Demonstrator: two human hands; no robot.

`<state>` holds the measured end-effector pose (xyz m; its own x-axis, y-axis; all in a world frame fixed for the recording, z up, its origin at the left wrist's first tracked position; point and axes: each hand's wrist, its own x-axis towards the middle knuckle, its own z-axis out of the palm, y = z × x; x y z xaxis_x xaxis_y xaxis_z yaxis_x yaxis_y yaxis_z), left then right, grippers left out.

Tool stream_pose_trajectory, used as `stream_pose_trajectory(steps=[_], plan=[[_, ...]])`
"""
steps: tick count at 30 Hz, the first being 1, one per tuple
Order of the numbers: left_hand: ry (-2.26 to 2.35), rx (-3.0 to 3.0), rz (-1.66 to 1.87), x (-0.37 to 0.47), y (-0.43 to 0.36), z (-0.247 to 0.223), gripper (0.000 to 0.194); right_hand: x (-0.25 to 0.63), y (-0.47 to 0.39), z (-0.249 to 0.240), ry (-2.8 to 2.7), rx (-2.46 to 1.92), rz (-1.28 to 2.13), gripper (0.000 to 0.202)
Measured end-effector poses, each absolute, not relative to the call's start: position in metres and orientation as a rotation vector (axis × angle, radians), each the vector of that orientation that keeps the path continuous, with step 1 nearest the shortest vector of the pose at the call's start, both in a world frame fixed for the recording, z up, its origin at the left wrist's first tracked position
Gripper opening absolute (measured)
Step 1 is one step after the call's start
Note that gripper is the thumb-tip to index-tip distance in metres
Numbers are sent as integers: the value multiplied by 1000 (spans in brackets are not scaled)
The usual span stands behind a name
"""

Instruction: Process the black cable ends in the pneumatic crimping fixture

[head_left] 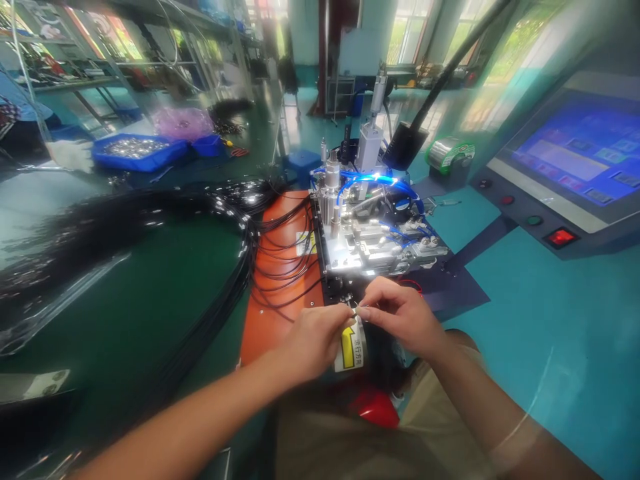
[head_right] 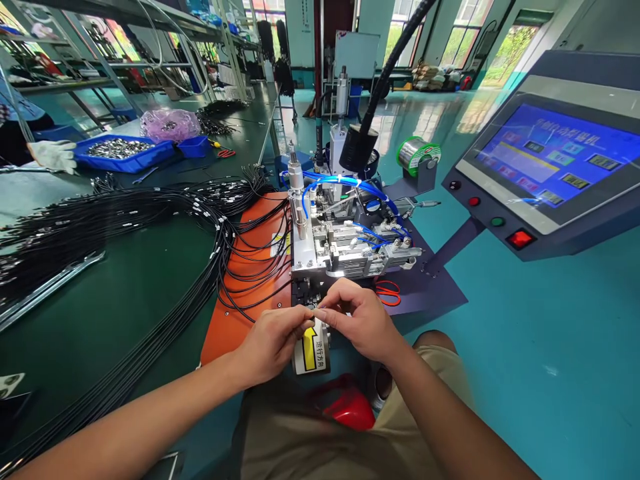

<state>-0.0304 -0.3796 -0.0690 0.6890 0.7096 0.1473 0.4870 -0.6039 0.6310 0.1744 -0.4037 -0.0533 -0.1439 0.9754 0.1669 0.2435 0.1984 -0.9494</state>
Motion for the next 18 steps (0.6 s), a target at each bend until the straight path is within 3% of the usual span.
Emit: stream_pose_trajectory(steps=[18], plan=[[1046,2376,602,-30,-380,-69,18,139,-421,-86,-1049,-1372,870,22]])
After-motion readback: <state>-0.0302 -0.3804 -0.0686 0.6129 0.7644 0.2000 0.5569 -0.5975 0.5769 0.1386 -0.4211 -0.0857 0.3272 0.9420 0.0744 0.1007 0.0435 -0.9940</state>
